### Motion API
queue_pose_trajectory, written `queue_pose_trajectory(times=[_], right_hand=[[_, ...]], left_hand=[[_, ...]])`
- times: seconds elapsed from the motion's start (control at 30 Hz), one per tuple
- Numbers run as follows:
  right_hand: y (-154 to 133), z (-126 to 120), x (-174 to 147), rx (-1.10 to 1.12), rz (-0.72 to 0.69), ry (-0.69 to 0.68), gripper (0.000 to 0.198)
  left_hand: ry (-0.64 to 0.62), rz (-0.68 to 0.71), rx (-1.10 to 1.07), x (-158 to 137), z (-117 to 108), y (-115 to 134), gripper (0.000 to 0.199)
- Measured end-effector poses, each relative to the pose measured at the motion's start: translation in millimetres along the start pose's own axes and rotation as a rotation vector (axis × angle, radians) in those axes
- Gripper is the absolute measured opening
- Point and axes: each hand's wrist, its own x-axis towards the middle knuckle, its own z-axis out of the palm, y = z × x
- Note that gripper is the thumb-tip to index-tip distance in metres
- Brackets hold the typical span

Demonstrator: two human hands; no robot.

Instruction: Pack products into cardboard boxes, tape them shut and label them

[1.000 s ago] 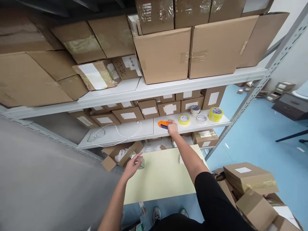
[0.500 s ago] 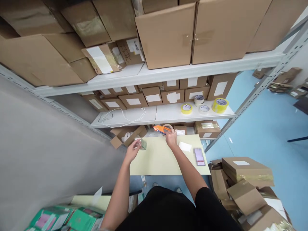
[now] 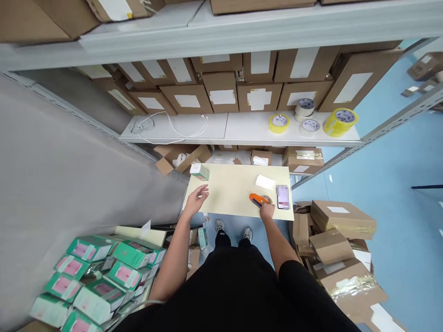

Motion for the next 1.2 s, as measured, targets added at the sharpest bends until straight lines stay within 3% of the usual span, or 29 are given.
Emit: queue_pose_trajectory(times=[0.17,0.33,0.43,0.53,0.7,0.83,0.97,1.2], right_hand=[[9.8,2.7,-2.4,-0.035,0.09,-0.107,0.035],[-24.8,-26.2,-9.4,0.128,0.098,0.044,0.049],[-58.4,-51.0,-18.0,0.297,-0.023,0.183,0.056],[-99.6,-74.1,-29.2,0.447,-0.236,0.331,0.056],[-185.1,-92.1,-60.5,0.583,-0.532,0.364,0.058],[-265.5,-76.2,-101.7,0.657,-0.706,0.211,0.064],[-347.1,-35.9,-154.8,0.717,-0.819,0.007,0.067],[-461.0,32.2,-254.2,0.652,-1.137,-0.223,0.065]], left_hand=[[0.005,-0.03,-0.024,-15.3,6.9,-8.9,0.05],[0.009,-0.007,-0.05,-18.1,7.1,-5.4,0.051],[0.014,0.04,-0.059,-21.6,2.0,-1.1,0.05],[0.042,0.08,-0.081,-33.7,-14.6,-2.6,0.051],[0.188,0.106,-0.169,-79.1,-73.8,-21.7,0.052],[0.349,0.112,-0.233,-135.4,-134.2,-48.8,0.051],[0.514,0.067,-0.299,-199.5,-189.2,-84.2,0.053],[0.809,-0.03,-0.364,-309.8,-256.1,-135.2,0.054]])
